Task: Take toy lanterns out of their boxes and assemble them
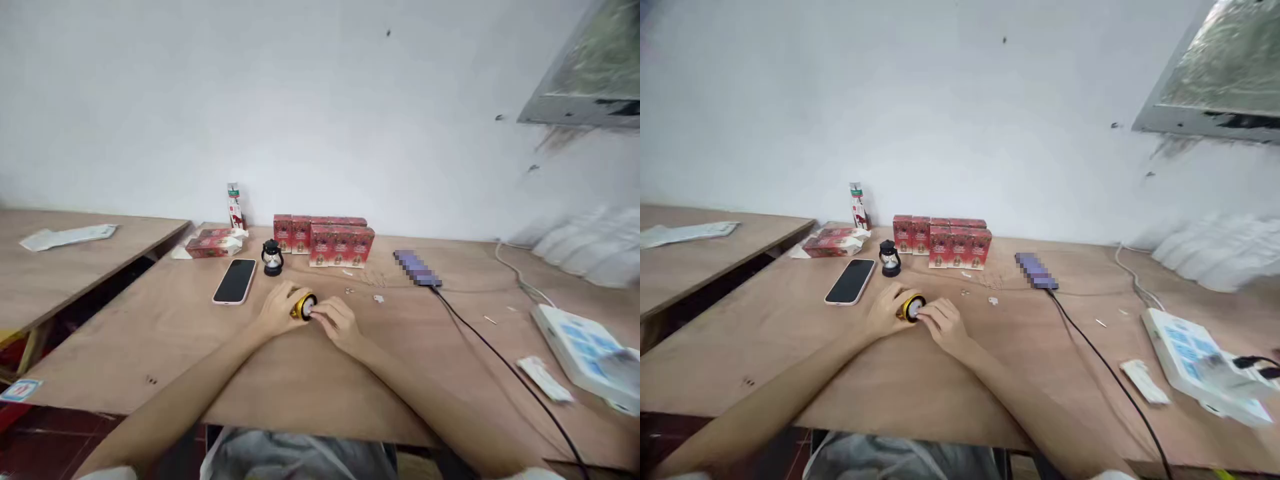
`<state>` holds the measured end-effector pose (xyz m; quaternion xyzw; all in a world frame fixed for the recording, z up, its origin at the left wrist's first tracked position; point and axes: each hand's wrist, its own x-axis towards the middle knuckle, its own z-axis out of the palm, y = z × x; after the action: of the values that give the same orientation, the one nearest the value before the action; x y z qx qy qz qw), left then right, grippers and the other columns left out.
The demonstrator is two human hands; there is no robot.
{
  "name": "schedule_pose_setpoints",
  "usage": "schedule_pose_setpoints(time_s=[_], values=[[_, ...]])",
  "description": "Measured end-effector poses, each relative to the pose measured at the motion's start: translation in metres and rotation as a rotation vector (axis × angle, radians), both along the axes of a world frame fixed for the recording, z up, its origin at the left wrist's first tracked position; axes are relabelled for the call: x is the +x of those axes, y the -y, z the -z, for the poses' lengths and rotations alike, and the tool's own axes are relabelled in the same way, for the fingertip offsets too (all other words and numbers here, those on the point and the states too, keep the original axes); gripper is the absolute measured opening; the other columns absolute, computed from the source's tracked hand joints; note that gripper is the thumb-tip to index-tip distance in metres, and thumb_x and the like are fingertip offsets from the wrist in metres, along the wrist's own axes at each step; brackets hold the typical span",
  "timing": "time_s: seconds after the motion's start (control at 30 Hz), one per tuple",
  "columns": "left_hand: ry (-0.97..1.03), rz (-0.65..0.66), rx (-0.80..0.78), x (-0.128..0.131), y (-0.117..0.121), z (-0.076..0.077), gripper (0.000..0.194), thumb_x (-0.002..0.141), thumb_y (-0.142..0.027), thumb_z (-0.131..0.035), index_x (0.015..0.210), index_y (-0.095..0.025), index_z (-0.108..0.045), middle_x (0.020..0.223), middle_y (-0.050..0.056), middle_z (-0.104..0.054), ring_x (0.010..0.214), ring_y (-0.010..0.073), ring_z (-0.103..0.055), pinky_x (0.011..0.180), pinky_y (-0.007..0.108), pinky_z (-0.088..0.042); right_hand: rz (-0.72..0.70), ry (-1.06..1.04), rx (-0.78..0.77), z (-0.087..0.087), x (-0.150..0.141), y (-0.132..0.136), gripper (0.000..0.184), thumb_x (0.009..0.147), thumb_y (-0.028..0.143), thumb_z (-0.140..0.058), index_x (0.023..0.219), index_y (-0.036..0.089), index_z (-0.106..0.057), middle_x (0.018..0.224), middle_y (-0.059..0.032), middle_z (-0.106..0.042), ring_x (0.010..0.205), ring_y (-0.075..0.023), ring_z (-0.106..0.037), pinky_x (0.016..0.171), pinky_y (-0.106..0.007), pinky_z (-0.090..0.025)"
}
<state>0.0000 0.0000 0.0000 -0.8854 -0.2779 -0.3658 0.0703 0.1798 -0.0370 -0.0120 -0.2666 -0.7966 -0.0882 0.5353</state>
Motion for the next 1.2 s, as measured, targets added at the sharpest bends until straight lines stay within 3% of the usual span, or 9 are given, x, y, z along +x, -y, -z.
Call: schedule_pose_setpoints(time_s=[0.2, 0.33, 0.47, 0.53, 0.67, 0.83, 0.97, 1.13, 1.2], values=[[-0.081, 0.001, -0.030, 0.003, -0.001, 0.002, 0.040, 0.070, -0.034, -0.062, 0.106, -0.019, -0.054, 0.094, 0.007, -0.059, 0.085, 0.0215, -0.055, 0.073, 0.032, -0.044, 0.108, 0.283, 0.270, 0.001, 0.004, -0.006, 0.012, 0.087, 0.009, -0.046, 0.086, 0.017, -0.055, 0.074, -0.0045, -0.063, 0.067, -0.0145, -0.052, 0.062, -0.028, -0.038], [-0.071, -0.034, -0.061, 0.005, -0.002, 0.000, 0.041, 0.068, -0.034, -0.062, 0.104, -0.018, -0.053, 0.092, 0.008, -0.058, 0.084, 0.0223, -0.055, 0.073, 0.032, -0.044, 0.245, 0.316, 0.281, 0.009, 0.004, -0.016, 0.018, 0.090, 0.015, -0.040, 0.079, 0.018, -0.053, 0.068, -0.0039, -0.059, 0.064, -0.0152, -0.049, 0.064, -0.030, -0.035], [-0.045, -0.074, -0.076, 0.005, -0.004, 0.000, 0.041, 0.066, -0.031, -0.062, 0.103, -0.017, -0.052, 0.093, 0.008, -0.057, 0.085, 0.0230, -0.055, 0.075, 0.033, -0.045, 0.584, 0.040, 0.046, 0.016, 0.026, -0.043, 0.025, 0.092, 0.019, -0.032, 0.075, 0.018, -0.051, 0.071, -0.0065, -0.060, 0.068, -0.0180, -0.050, 0.069, -0.033, -0.033], [-0.034, -0.089, -0.077, 0.004, -0.005, 0.001, 0.040, 0.066, -0.028, -0.062, 0.102, -0.017, -0.052, 0.094, 0.008, -0.057, 0.085, 0.0228, -0.055, 0.075, 0.033, -0.045, 0.775, 0.016, -0.116, 0.016, 0.043, -0.058, 0.026, 0.092, 0.023, -0.034, 0.077, 0.017, -0.053, 0.074, -0.0099, -0.062, 0.073, -0.0219, -0.050, 0.070, -0.035, -0.031], [-0.036, -0.092, -0.082, 0.003, -0.005, 0.001, 0.039, 0.065, -0.028, -0.064, 0.101, -0.017, -0.052, 0.094, 0.008, -0.058, 0.085, 0.0228, -0.055, 0.075, 0.033, -0.045, 0.889, 0.116, -0.402, 0.015, 0.067, -0.081, 0.019, 0.087, 0.024, -0.046, 0.078, 0.016, -0.060, 0.080, -0.0124, -0.066, 0.084, -0.0273, -0.051, 0.074, -0.038, -0.029], [-0.044, -0.088, -0.129, 0.004, -0.003, -0.001, 0.041, 0.065, -0.027, -0.065, 0.103, -0.017, -0.052, 0.096, 0.008, -0.059, 0.087, 0.0231, -0.056, 0.077, 0.034, -0.044, 0.901, 0.104, -0.462, 0.011, 0.068, -0.093, 0.019, 0.082, 0.014, -0.047, 0.074, 0.015, -0.064, 0.071, -0.0141, -0.066, 0.084, -0.0291, -0.051, 0.072, -0.038, -0.029], [-0.032, -0.058, -0.189, 0.004, -0.003, -0.002, 0.043, 0.066, -0.025, -0.065, 0.107, -0.019, -0.052, 0.100, 0.007, -0.059, 0.092, 0.0225, -0.056, 0.079, 0.033, -0.044, 0.852, 0.074, -0.412, 0.008, 0.062, -0.078, 0.022, 0.081, 0.010, -0.045, 0.089, 0.016, -0.065, 0.083, -0.0110, -0.068, 0.089, -0.0265, -0.052, 0.076, -0.037, -0.032], [-0.047, -0.031, -0.227, 0.005, -0.003, -0.002, 0.044, 0.066, -0.023, -0.065, 0.109, -0.020, -0.052, 0.103, 0.007, -0.060, 0.095, 0.0223, -0.056, 0.082, 0.033, -0.043, 0.380, -0.014, -0.095, 0.007, 0.036, -0.030, 0.014, 0.086, 0.021, -0.049, 0.083, 0.020, -0.063, 0.082, -0.0044, -0.067, 0.080, -0.0183, -0.055, 0.076, -0.033, -0.036], [-0.068, -0.025, -0.229, 0.005, -0.002, -0.002, 0.044, 0.067, -0.024, -0.064, 0.109, -0.020, -0.052, 0.104, 0.007, -0.060, 0.095, 0.0225, -0.056, 0.081, 0.033, -0.042, 0.254, -0.007, -0.035, 0.007, 0.024, -0.015, 0.012, 0.086, 0.021, -0.051, 0.083, 0.021, -0.063, 0.080, -0.0025, -0.066, 0.076, -0.0160, -0.055, 0.073, -0.031, -0.036]])
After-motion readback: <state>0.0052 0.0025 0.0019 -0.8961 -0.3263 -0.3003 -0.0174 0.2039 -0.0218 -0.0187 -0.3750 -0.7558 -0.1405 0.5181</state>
